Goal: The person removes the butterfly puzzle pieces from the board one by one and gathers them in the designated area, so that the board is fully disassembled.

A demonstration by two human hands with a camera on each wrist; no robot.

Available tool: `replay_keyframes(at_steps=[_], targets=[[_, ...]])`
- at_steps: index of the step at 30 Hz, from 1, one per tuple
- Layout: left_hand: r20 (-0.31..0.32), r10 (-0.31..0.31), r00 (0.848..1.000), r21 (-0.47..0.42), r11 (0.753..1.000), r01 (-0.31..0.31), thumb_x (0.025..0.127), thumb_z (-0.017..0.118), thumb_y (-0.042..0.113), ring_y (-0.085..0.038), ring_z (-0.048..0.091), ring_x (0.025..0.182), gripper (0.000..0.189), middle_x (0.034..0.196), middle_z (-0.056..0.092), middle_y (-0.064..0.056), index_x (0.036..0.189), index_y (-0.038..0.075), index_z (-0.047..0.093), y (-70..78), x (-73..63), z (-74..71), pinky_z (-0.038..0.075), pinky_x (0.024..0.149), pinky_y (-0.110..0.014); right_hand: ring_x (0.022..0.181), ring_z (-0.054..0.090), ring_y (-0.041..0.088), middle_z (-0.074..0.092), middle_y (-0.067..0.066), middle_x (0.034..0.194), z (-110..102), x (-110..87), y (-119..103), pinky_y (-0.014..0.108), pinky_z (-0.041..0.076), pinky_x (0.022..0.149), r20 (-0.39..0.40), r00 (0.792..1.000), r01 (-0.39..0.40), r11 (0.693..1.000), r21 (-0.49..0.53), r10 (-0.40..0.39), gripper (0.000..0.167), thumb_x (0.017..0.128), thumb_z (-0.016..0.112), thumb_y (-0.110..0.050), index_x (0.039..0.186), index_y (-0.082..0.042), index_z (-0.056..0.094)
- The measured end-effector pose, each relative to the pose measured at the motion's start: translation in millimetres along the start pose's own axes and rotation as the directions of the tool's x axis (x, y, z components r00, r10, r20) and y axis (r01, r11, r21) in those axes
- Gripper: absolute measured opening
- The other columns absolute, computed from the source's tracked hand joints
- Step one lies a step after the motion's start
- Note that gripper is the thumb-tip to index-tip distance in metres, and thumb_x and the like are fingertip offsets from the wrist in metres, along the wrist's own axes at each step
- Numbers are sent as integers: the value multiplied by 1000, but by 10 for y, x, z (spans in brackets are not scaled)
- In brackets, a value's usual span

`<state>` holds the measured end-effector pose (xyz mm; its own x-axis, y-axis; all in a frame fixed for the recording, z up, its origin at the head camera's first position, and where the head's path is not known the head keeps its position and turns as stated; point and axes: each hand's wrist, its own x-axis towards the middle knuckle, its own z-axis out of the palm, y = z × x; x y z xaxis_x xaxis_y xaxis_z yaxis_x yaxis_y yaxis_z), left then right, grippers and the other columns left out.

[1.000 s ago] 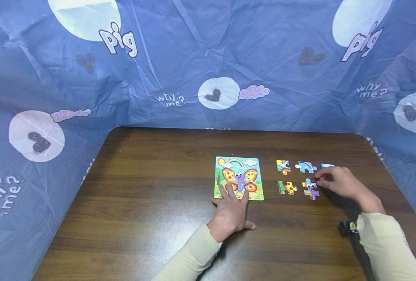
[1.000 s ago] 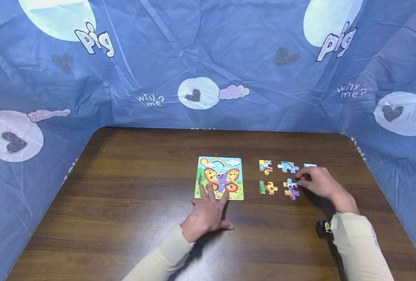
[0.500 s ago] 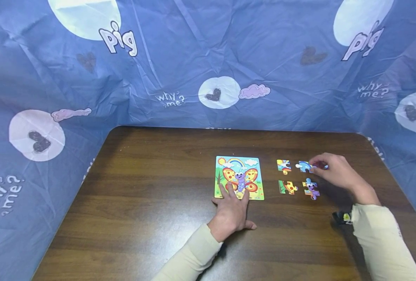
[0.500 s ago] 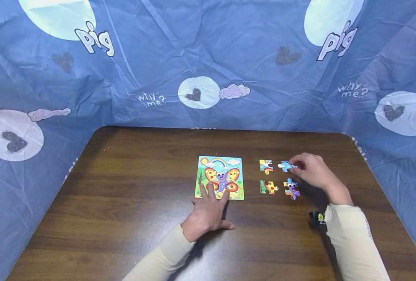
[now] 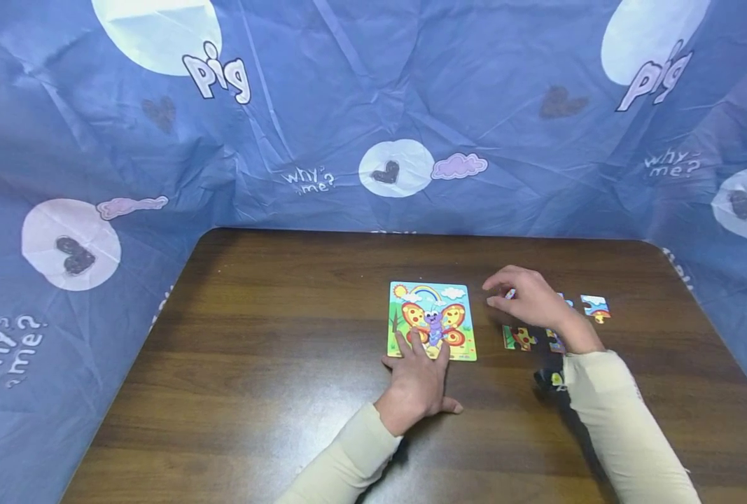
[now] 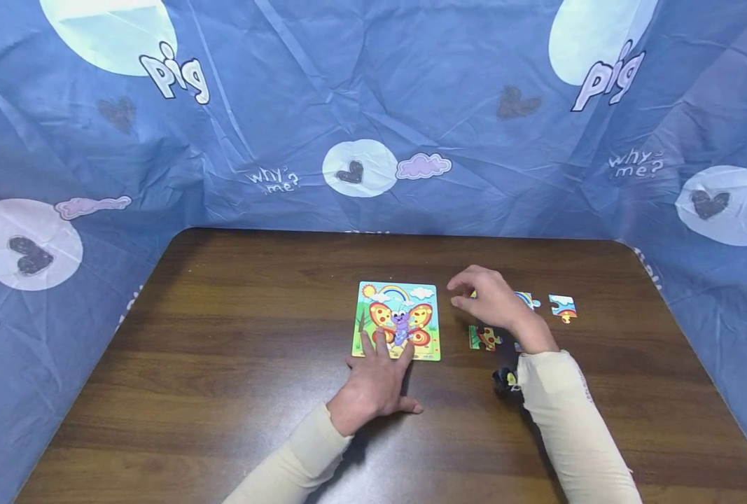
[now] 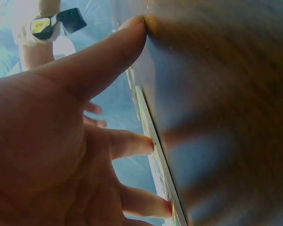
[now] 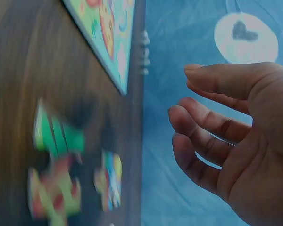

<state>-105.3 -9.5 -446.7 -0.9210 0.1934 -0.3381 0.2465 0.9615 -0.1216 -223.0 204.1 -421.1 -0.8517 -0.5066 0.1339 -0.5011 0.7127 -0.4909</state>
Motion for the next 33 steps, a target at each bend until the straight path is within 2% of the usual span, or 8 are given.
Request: replay_keyframes(at_steps=[3, 8, 12, 18, 22, 26, 33], targets=[[3, 0, 1000, -1, 1000, 0, 68, 65, 84, -46, 37, 146, 104, 161, 37, -19, 156, 41, 31, 13, 3, 6, 54, 96, -58, 88, 67, 23, 71, 15, 107, 142, 87, -72, 40, 56, 76, 26, 999, 19, 999, 27, -20, 22, 88, 72, -5, 109, 0, 73], [8, -1, 1000, 4, 1000, 1, 68, 65, 85, -45, 37, 146, 104, 161, 37, -18, 156, 41, 30, 29, 9, 1, 54, 96, -57, 80, 63, 16, 70, 15, 106, 342, 172, -158, 27, 51, 67, 65, 998, 22, 998, 64, -26, 23, 87, 73, -6, 109, 0, 72], [11, 1, 1000, 11, 1000, -1, 68, 64, 85, -45, 37, 147, 105, 161, 37, -18, 156, 41, 29, 33, 11, -3, 55, 96, -57, 76, 60, 12, 69, 16, 103, 467, 189, -178, 24, 48, 66, 82, 996, 26, 996, 82, -33, 27, 85, 76, -7, 111, 2, 72], [11, -4, 1000, 14, 1000, 4, 67, 64, 85, -45, 37, 146, 106, 161, 37, -18, 157, 40, 29, 29, 12, -1, 55, 95, -57, 84, 61, 20, 69, 14, 106, 600, 195, -185, 33, 50, 74, 110, 993, 41, 999, 29, -44, 36, 83, 80, -13, 116, -1, 71], [4, -4, 1000, 7, 1000, 4, 67, 65, 85, -45, 38, 146, 106, 161, 37, -19, 156, 40, 29, 26, 12, 4, 55, 95, -57, 87, 59, 21, 66, 14, 109, 651, 197, -204, 37, 50, 77, 156, 988, 14, 1000, 0, -14, 43, 84, 80, -20, 120, -1, 70], [3, -3, 1000, 5, 1000, 3, 67, 66, 85, -45, 38, 146, 106, 160, 38, -19, 156, 40, 30, 24, 12, 6, 55, 95, -57, 87, 58, 20, 64, 14, 107, 678, 196, -209, 38, 50, 76, 175, 984, -5, 1000, -22, 9, 42, 84, 80, -22, 120, -3, 70], [3, -4, 1000, 3, 1000, 4, 67, 66, 84, -46, 38, 146, 106, 160, 37, -19, 156, 40, 30, 14, 9, 3, 55, 95, -58, 92, 59, 23, 63, 14, 108, 703, 211, -234, 45, 52, 84, 179, 984, -21, 999, -28, 25, 38, 84, 80, -21, 115, -3, 68]])
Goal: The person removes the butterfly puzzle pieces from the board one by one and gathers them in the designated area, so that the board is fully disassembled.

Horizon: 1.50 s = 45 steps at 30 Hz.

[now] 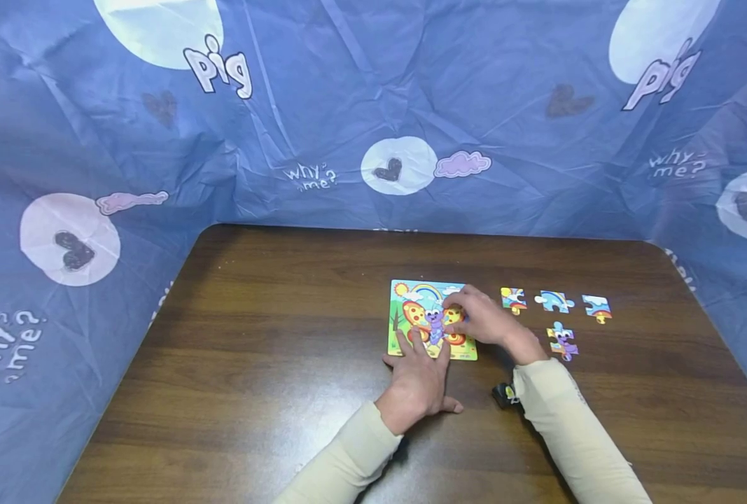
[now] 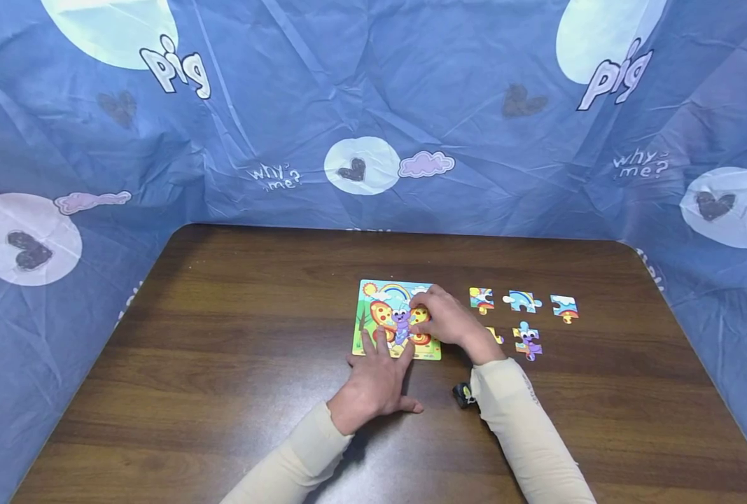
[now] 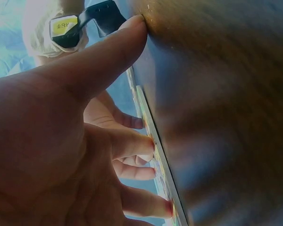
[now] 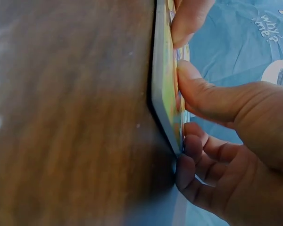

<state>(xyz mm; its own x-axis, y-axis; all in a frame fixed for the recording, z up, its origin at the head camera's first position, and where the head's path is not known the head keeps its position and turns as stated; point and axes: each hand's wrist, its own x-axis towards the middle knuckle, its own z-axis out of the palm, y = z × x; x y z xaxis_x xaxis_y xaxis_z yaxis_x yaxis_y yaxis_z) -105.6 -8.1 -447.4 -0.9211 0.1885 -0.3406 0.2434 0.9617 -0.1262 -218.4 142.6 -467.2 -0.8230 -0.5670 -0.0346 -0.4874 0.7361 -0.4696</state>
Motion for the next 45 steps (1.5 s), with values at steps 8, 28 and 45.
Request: replay_keyframes(at_steps=[8, 28, 45], targets=[[-3, -1, 1000, 13, 1000, 2, 67, 65, 85, -45, 38, 146, 107, 160, 37, -19, 156, 40, 29, 8, -7, -3, 56, 94, -57, 92, 55, 22, 59, 13, 107, -23, 36, -53, 41, 50, 83, 41, 997, -68, 998, -4, 68, 38, 84, 80, -19, 114, -3, 63], [6, 3, 1000, 27, 1000, -3, 68, 63, 85, -45, 38, 146, 106, 161, 37, -19, 157, 39, 29, 6, -17, -17, 55, 95, -56, 80, 64, 13, 62, 13, 107, -155, -30, -115, 30, 55, 70, 63, 998, 5, 997, -80, 0, 45, 80, 82, -11, 122, -3, 66], [0, 2, 1000, 24, 1000, -2, 68, 63, 86, -45, 38, 146, 106, 160, 37, -19, 157, 40, 29, 1, -13, -12, 56, 95, -57, 109, 65, 32, 73, 11, 117, -249, -148, -50, 49, 55, 89, -29, 997, 60, 973, -224, -68, 40, 80, 84, -21, 117, -9, 73]])
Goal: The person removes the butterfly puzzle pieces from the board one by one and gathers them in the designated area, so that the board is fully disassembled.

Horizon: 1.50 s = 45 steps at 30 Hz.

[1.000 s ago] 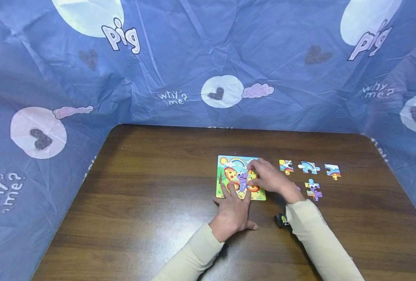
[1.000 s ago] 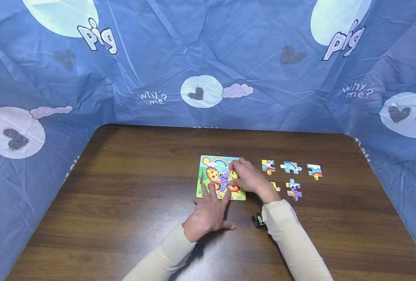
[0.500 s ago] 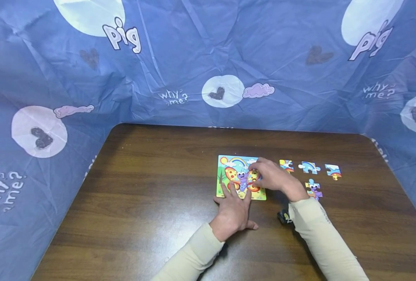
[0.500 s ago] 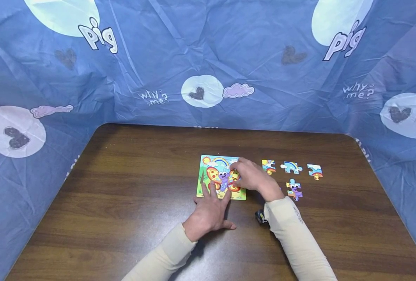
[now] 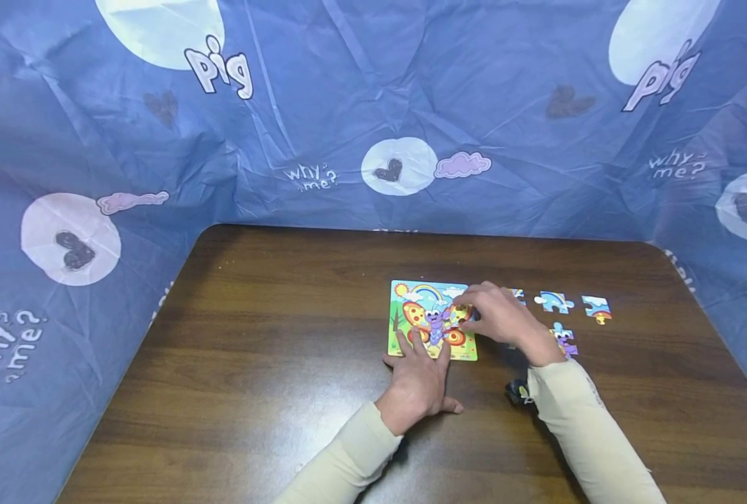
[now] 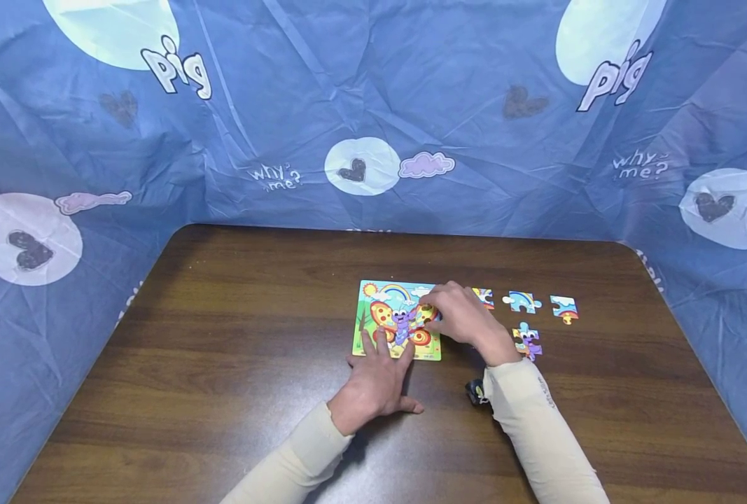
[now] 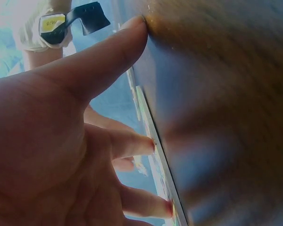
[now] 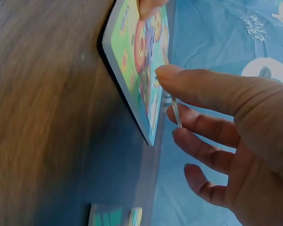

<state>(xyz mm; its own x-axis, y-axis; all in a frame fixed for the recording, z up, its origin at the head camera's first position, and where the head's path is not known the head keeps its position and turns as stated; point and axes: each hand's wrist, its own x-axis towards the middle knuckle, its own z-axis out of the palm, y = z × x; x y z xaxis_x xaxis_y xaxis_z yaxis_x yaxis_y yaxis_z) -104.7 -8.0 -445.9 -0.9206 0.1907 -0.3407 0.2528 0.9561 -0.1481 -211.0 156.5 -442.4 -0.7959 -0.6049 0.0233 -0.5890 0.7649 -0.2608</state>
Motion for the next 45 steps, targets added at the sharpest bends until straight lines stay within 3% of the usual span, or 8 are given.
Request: replay_keyframes(at_steps=[7, 15, 23, 30, 37, 45], targets=[[2, -2, 1000, 5, 1000, 2, 67, 63, 86, -45, 38, 146, 106, 161, 37, -18, 156, 41, 29, -6, -6, -2, 56, 95, -56, 118, 62, 38, 69, 18, 126, -91, -142, 105, 55, 52, 98, 12, 995, -98, 994, 47, 97, 46, 82, 82, -19, 124, -5, 69], [-7, 0, 1000, 3, 1000, 0, 67, 63, 86, -45, 38, 146, 105, 160, 37, -19, 156, 41, 29, -10, -5, 7, 56, 95, -56, 118, 62, 42, 69, 21, 124, -189, -409, 291, 59, 51, 98, -36, 994, -104, 992, 70, 107, 45, 82, 81, -17, 123, -3, 70], [-10, 5, 1000, 4, 1000, -5, 67, 64, 86, -45, 39, 146, 105, 160, 38, -19, 156, 40, 30, -14, -4, 11, 56, 95, -56, 109, 66, 44, 73, 20, 112, -271, -737, 520, 59, 51, 93, -147, 985, -85, 996, 31, 89, 40, 79, 83, -14, 115, -3, 72], [-10, 3, 1000, -3, 1000, -3, 67, 64, 86, -45, 39, 146, 105, 160, 38, -19, 156, 40, 30, -14, -7, 7, 56, 95, -56, 92, 71, 37, 76, 16, 100, -294, -1018, 749, 54, 55, 81, -255, 965, -65, 998, -11, 60, 39, 72, 87, -14, 107, -4, 74], [-10, 8, 1000, -3, 1000, -8, 67, 64, 86, -46, 38, 146, 105, 160, 38, -20, 156, 40, 31, -15, -1, 11, 56, 95, -56, 93, 70, 42, 75, 20, 101, -356, -1279, 943, 58, 54, 80, -253, 961, -130, 991, -41, 115, 40, 71, 87, -13, 107, -4, 74], [-13, 10, 1000, -21, 1000, -10, 67, 65, 85, -46, 38, 146, 106, 160, 38, -20, 156, 39, 31, -12, 3, 14, 55, 95, -57, 87, 70, 41, 75, 19, 96, -355, -1530, 1171, 53, 52, 77, -296, 949, -139, 987, -86, 108, 44, 64, 89, -9, 105, -2, 73]])
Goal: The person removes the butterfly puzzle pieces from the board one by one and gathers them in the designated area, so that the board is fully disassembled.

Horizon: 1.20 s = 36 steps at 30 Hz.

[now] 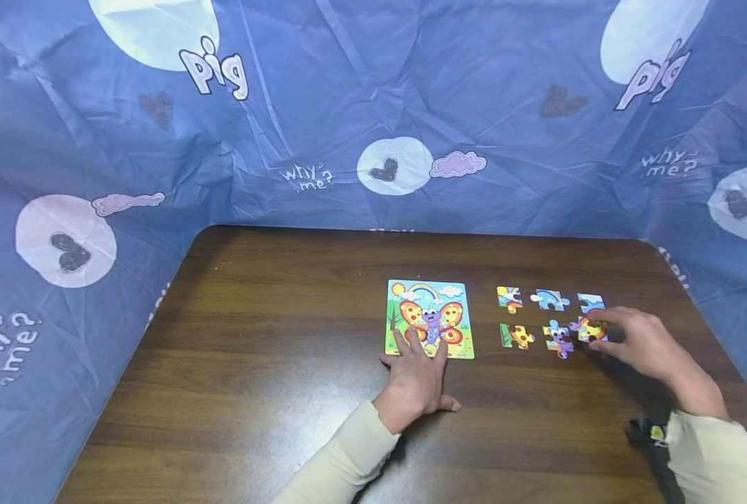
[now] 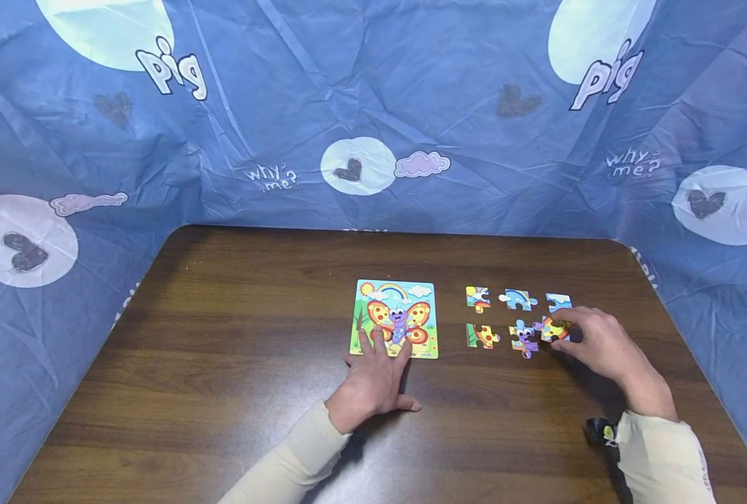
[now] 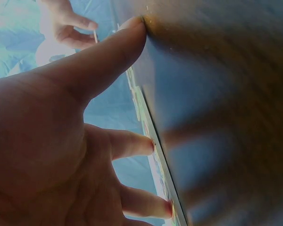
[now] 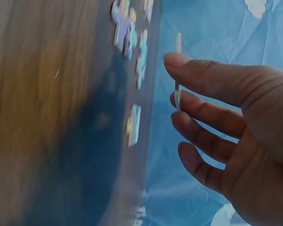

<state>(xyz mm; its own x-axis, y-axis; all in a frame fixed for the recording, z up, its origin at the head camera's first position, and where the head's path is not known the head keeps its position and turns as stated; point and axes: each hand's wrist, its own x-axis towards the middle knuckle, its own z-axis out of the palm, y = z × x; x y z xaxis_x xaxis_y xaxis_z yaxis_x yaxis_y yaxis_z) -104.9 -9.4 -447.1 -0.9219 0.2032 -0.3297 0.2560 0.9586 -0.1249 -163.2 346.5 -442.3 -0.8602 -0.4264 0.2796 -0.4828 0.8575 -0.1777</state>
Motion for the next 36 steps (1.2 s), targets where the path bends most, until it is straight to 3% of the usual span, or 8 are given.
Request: replay_keyframes(at_steps=[8, 19, 24, 31, 36], targets=[[-1, -2, 1000, 0, 1000, 2, 67, 65, 85, -46, 37, 146, 106, 160, 38, -20, 156, 39, 31, -7, 3, -6, 55, 95, -57, 91, 70, 44, 75, 21, 98, -3, -118, 163, 56, 52, 79, 49, 997, -52, 999, -1, 52, 43, 65, 89, -10, 104, 0, 73], [-4, 2, 1000, 9, 1000, -2, 67, 64, 85, -46, 38, 146, 106, 160, 38, -20, 156, 39, 30, -9, 2, -8, 56, 95, -57, 100, 65, 55, 72, 30, 104, 84, -213, 246, 64, 50, 82, 154, 979, -145, 988, 60, 134, 45, 67, 88, -9, 107, 0, 72], [-7, 1, 1000, 15, 1000, -1, 67, 64, 85, -46, 38, 146, 106, 159, 39, -20, 156, 39, 31, -7, -2, -10, 56, 94, -56, 99, 66, 52, 73, 28, 103, 117, -227, 262, 61, 50, 82, 144, 980, -146, 987, 64, 135, 44, 66, 88, -8, 107, -1, 72], [-2, 0, 1000, 8, 1000, 0, 67, 65, 85, -46, 38, 146, 105, 160, 38, -20, 156, 39, 31, -6, -9, -14, 56, 95, -56, 97, 69, 46, 75, 23, 101, 143, -244, 275, 46, 51, 77, 119, 985, -132, 990, 53, 125, 42, 67, 89, -10, 105, -3, 73], [-2, -1, 1000, 11, 1000, 1, 67, 65, 85, -46, 38, 146, 105, 160, 38, -19, 156, 40, 31, -2, -11, -13, 56, 95, -56, 100, 67, 49, 74, 23, 103, 161, -267, 286, 54, 50, 81, 120, 984, -141, 988, 56, 133, 41, 68, 88, -10, 105, -3, 73]])
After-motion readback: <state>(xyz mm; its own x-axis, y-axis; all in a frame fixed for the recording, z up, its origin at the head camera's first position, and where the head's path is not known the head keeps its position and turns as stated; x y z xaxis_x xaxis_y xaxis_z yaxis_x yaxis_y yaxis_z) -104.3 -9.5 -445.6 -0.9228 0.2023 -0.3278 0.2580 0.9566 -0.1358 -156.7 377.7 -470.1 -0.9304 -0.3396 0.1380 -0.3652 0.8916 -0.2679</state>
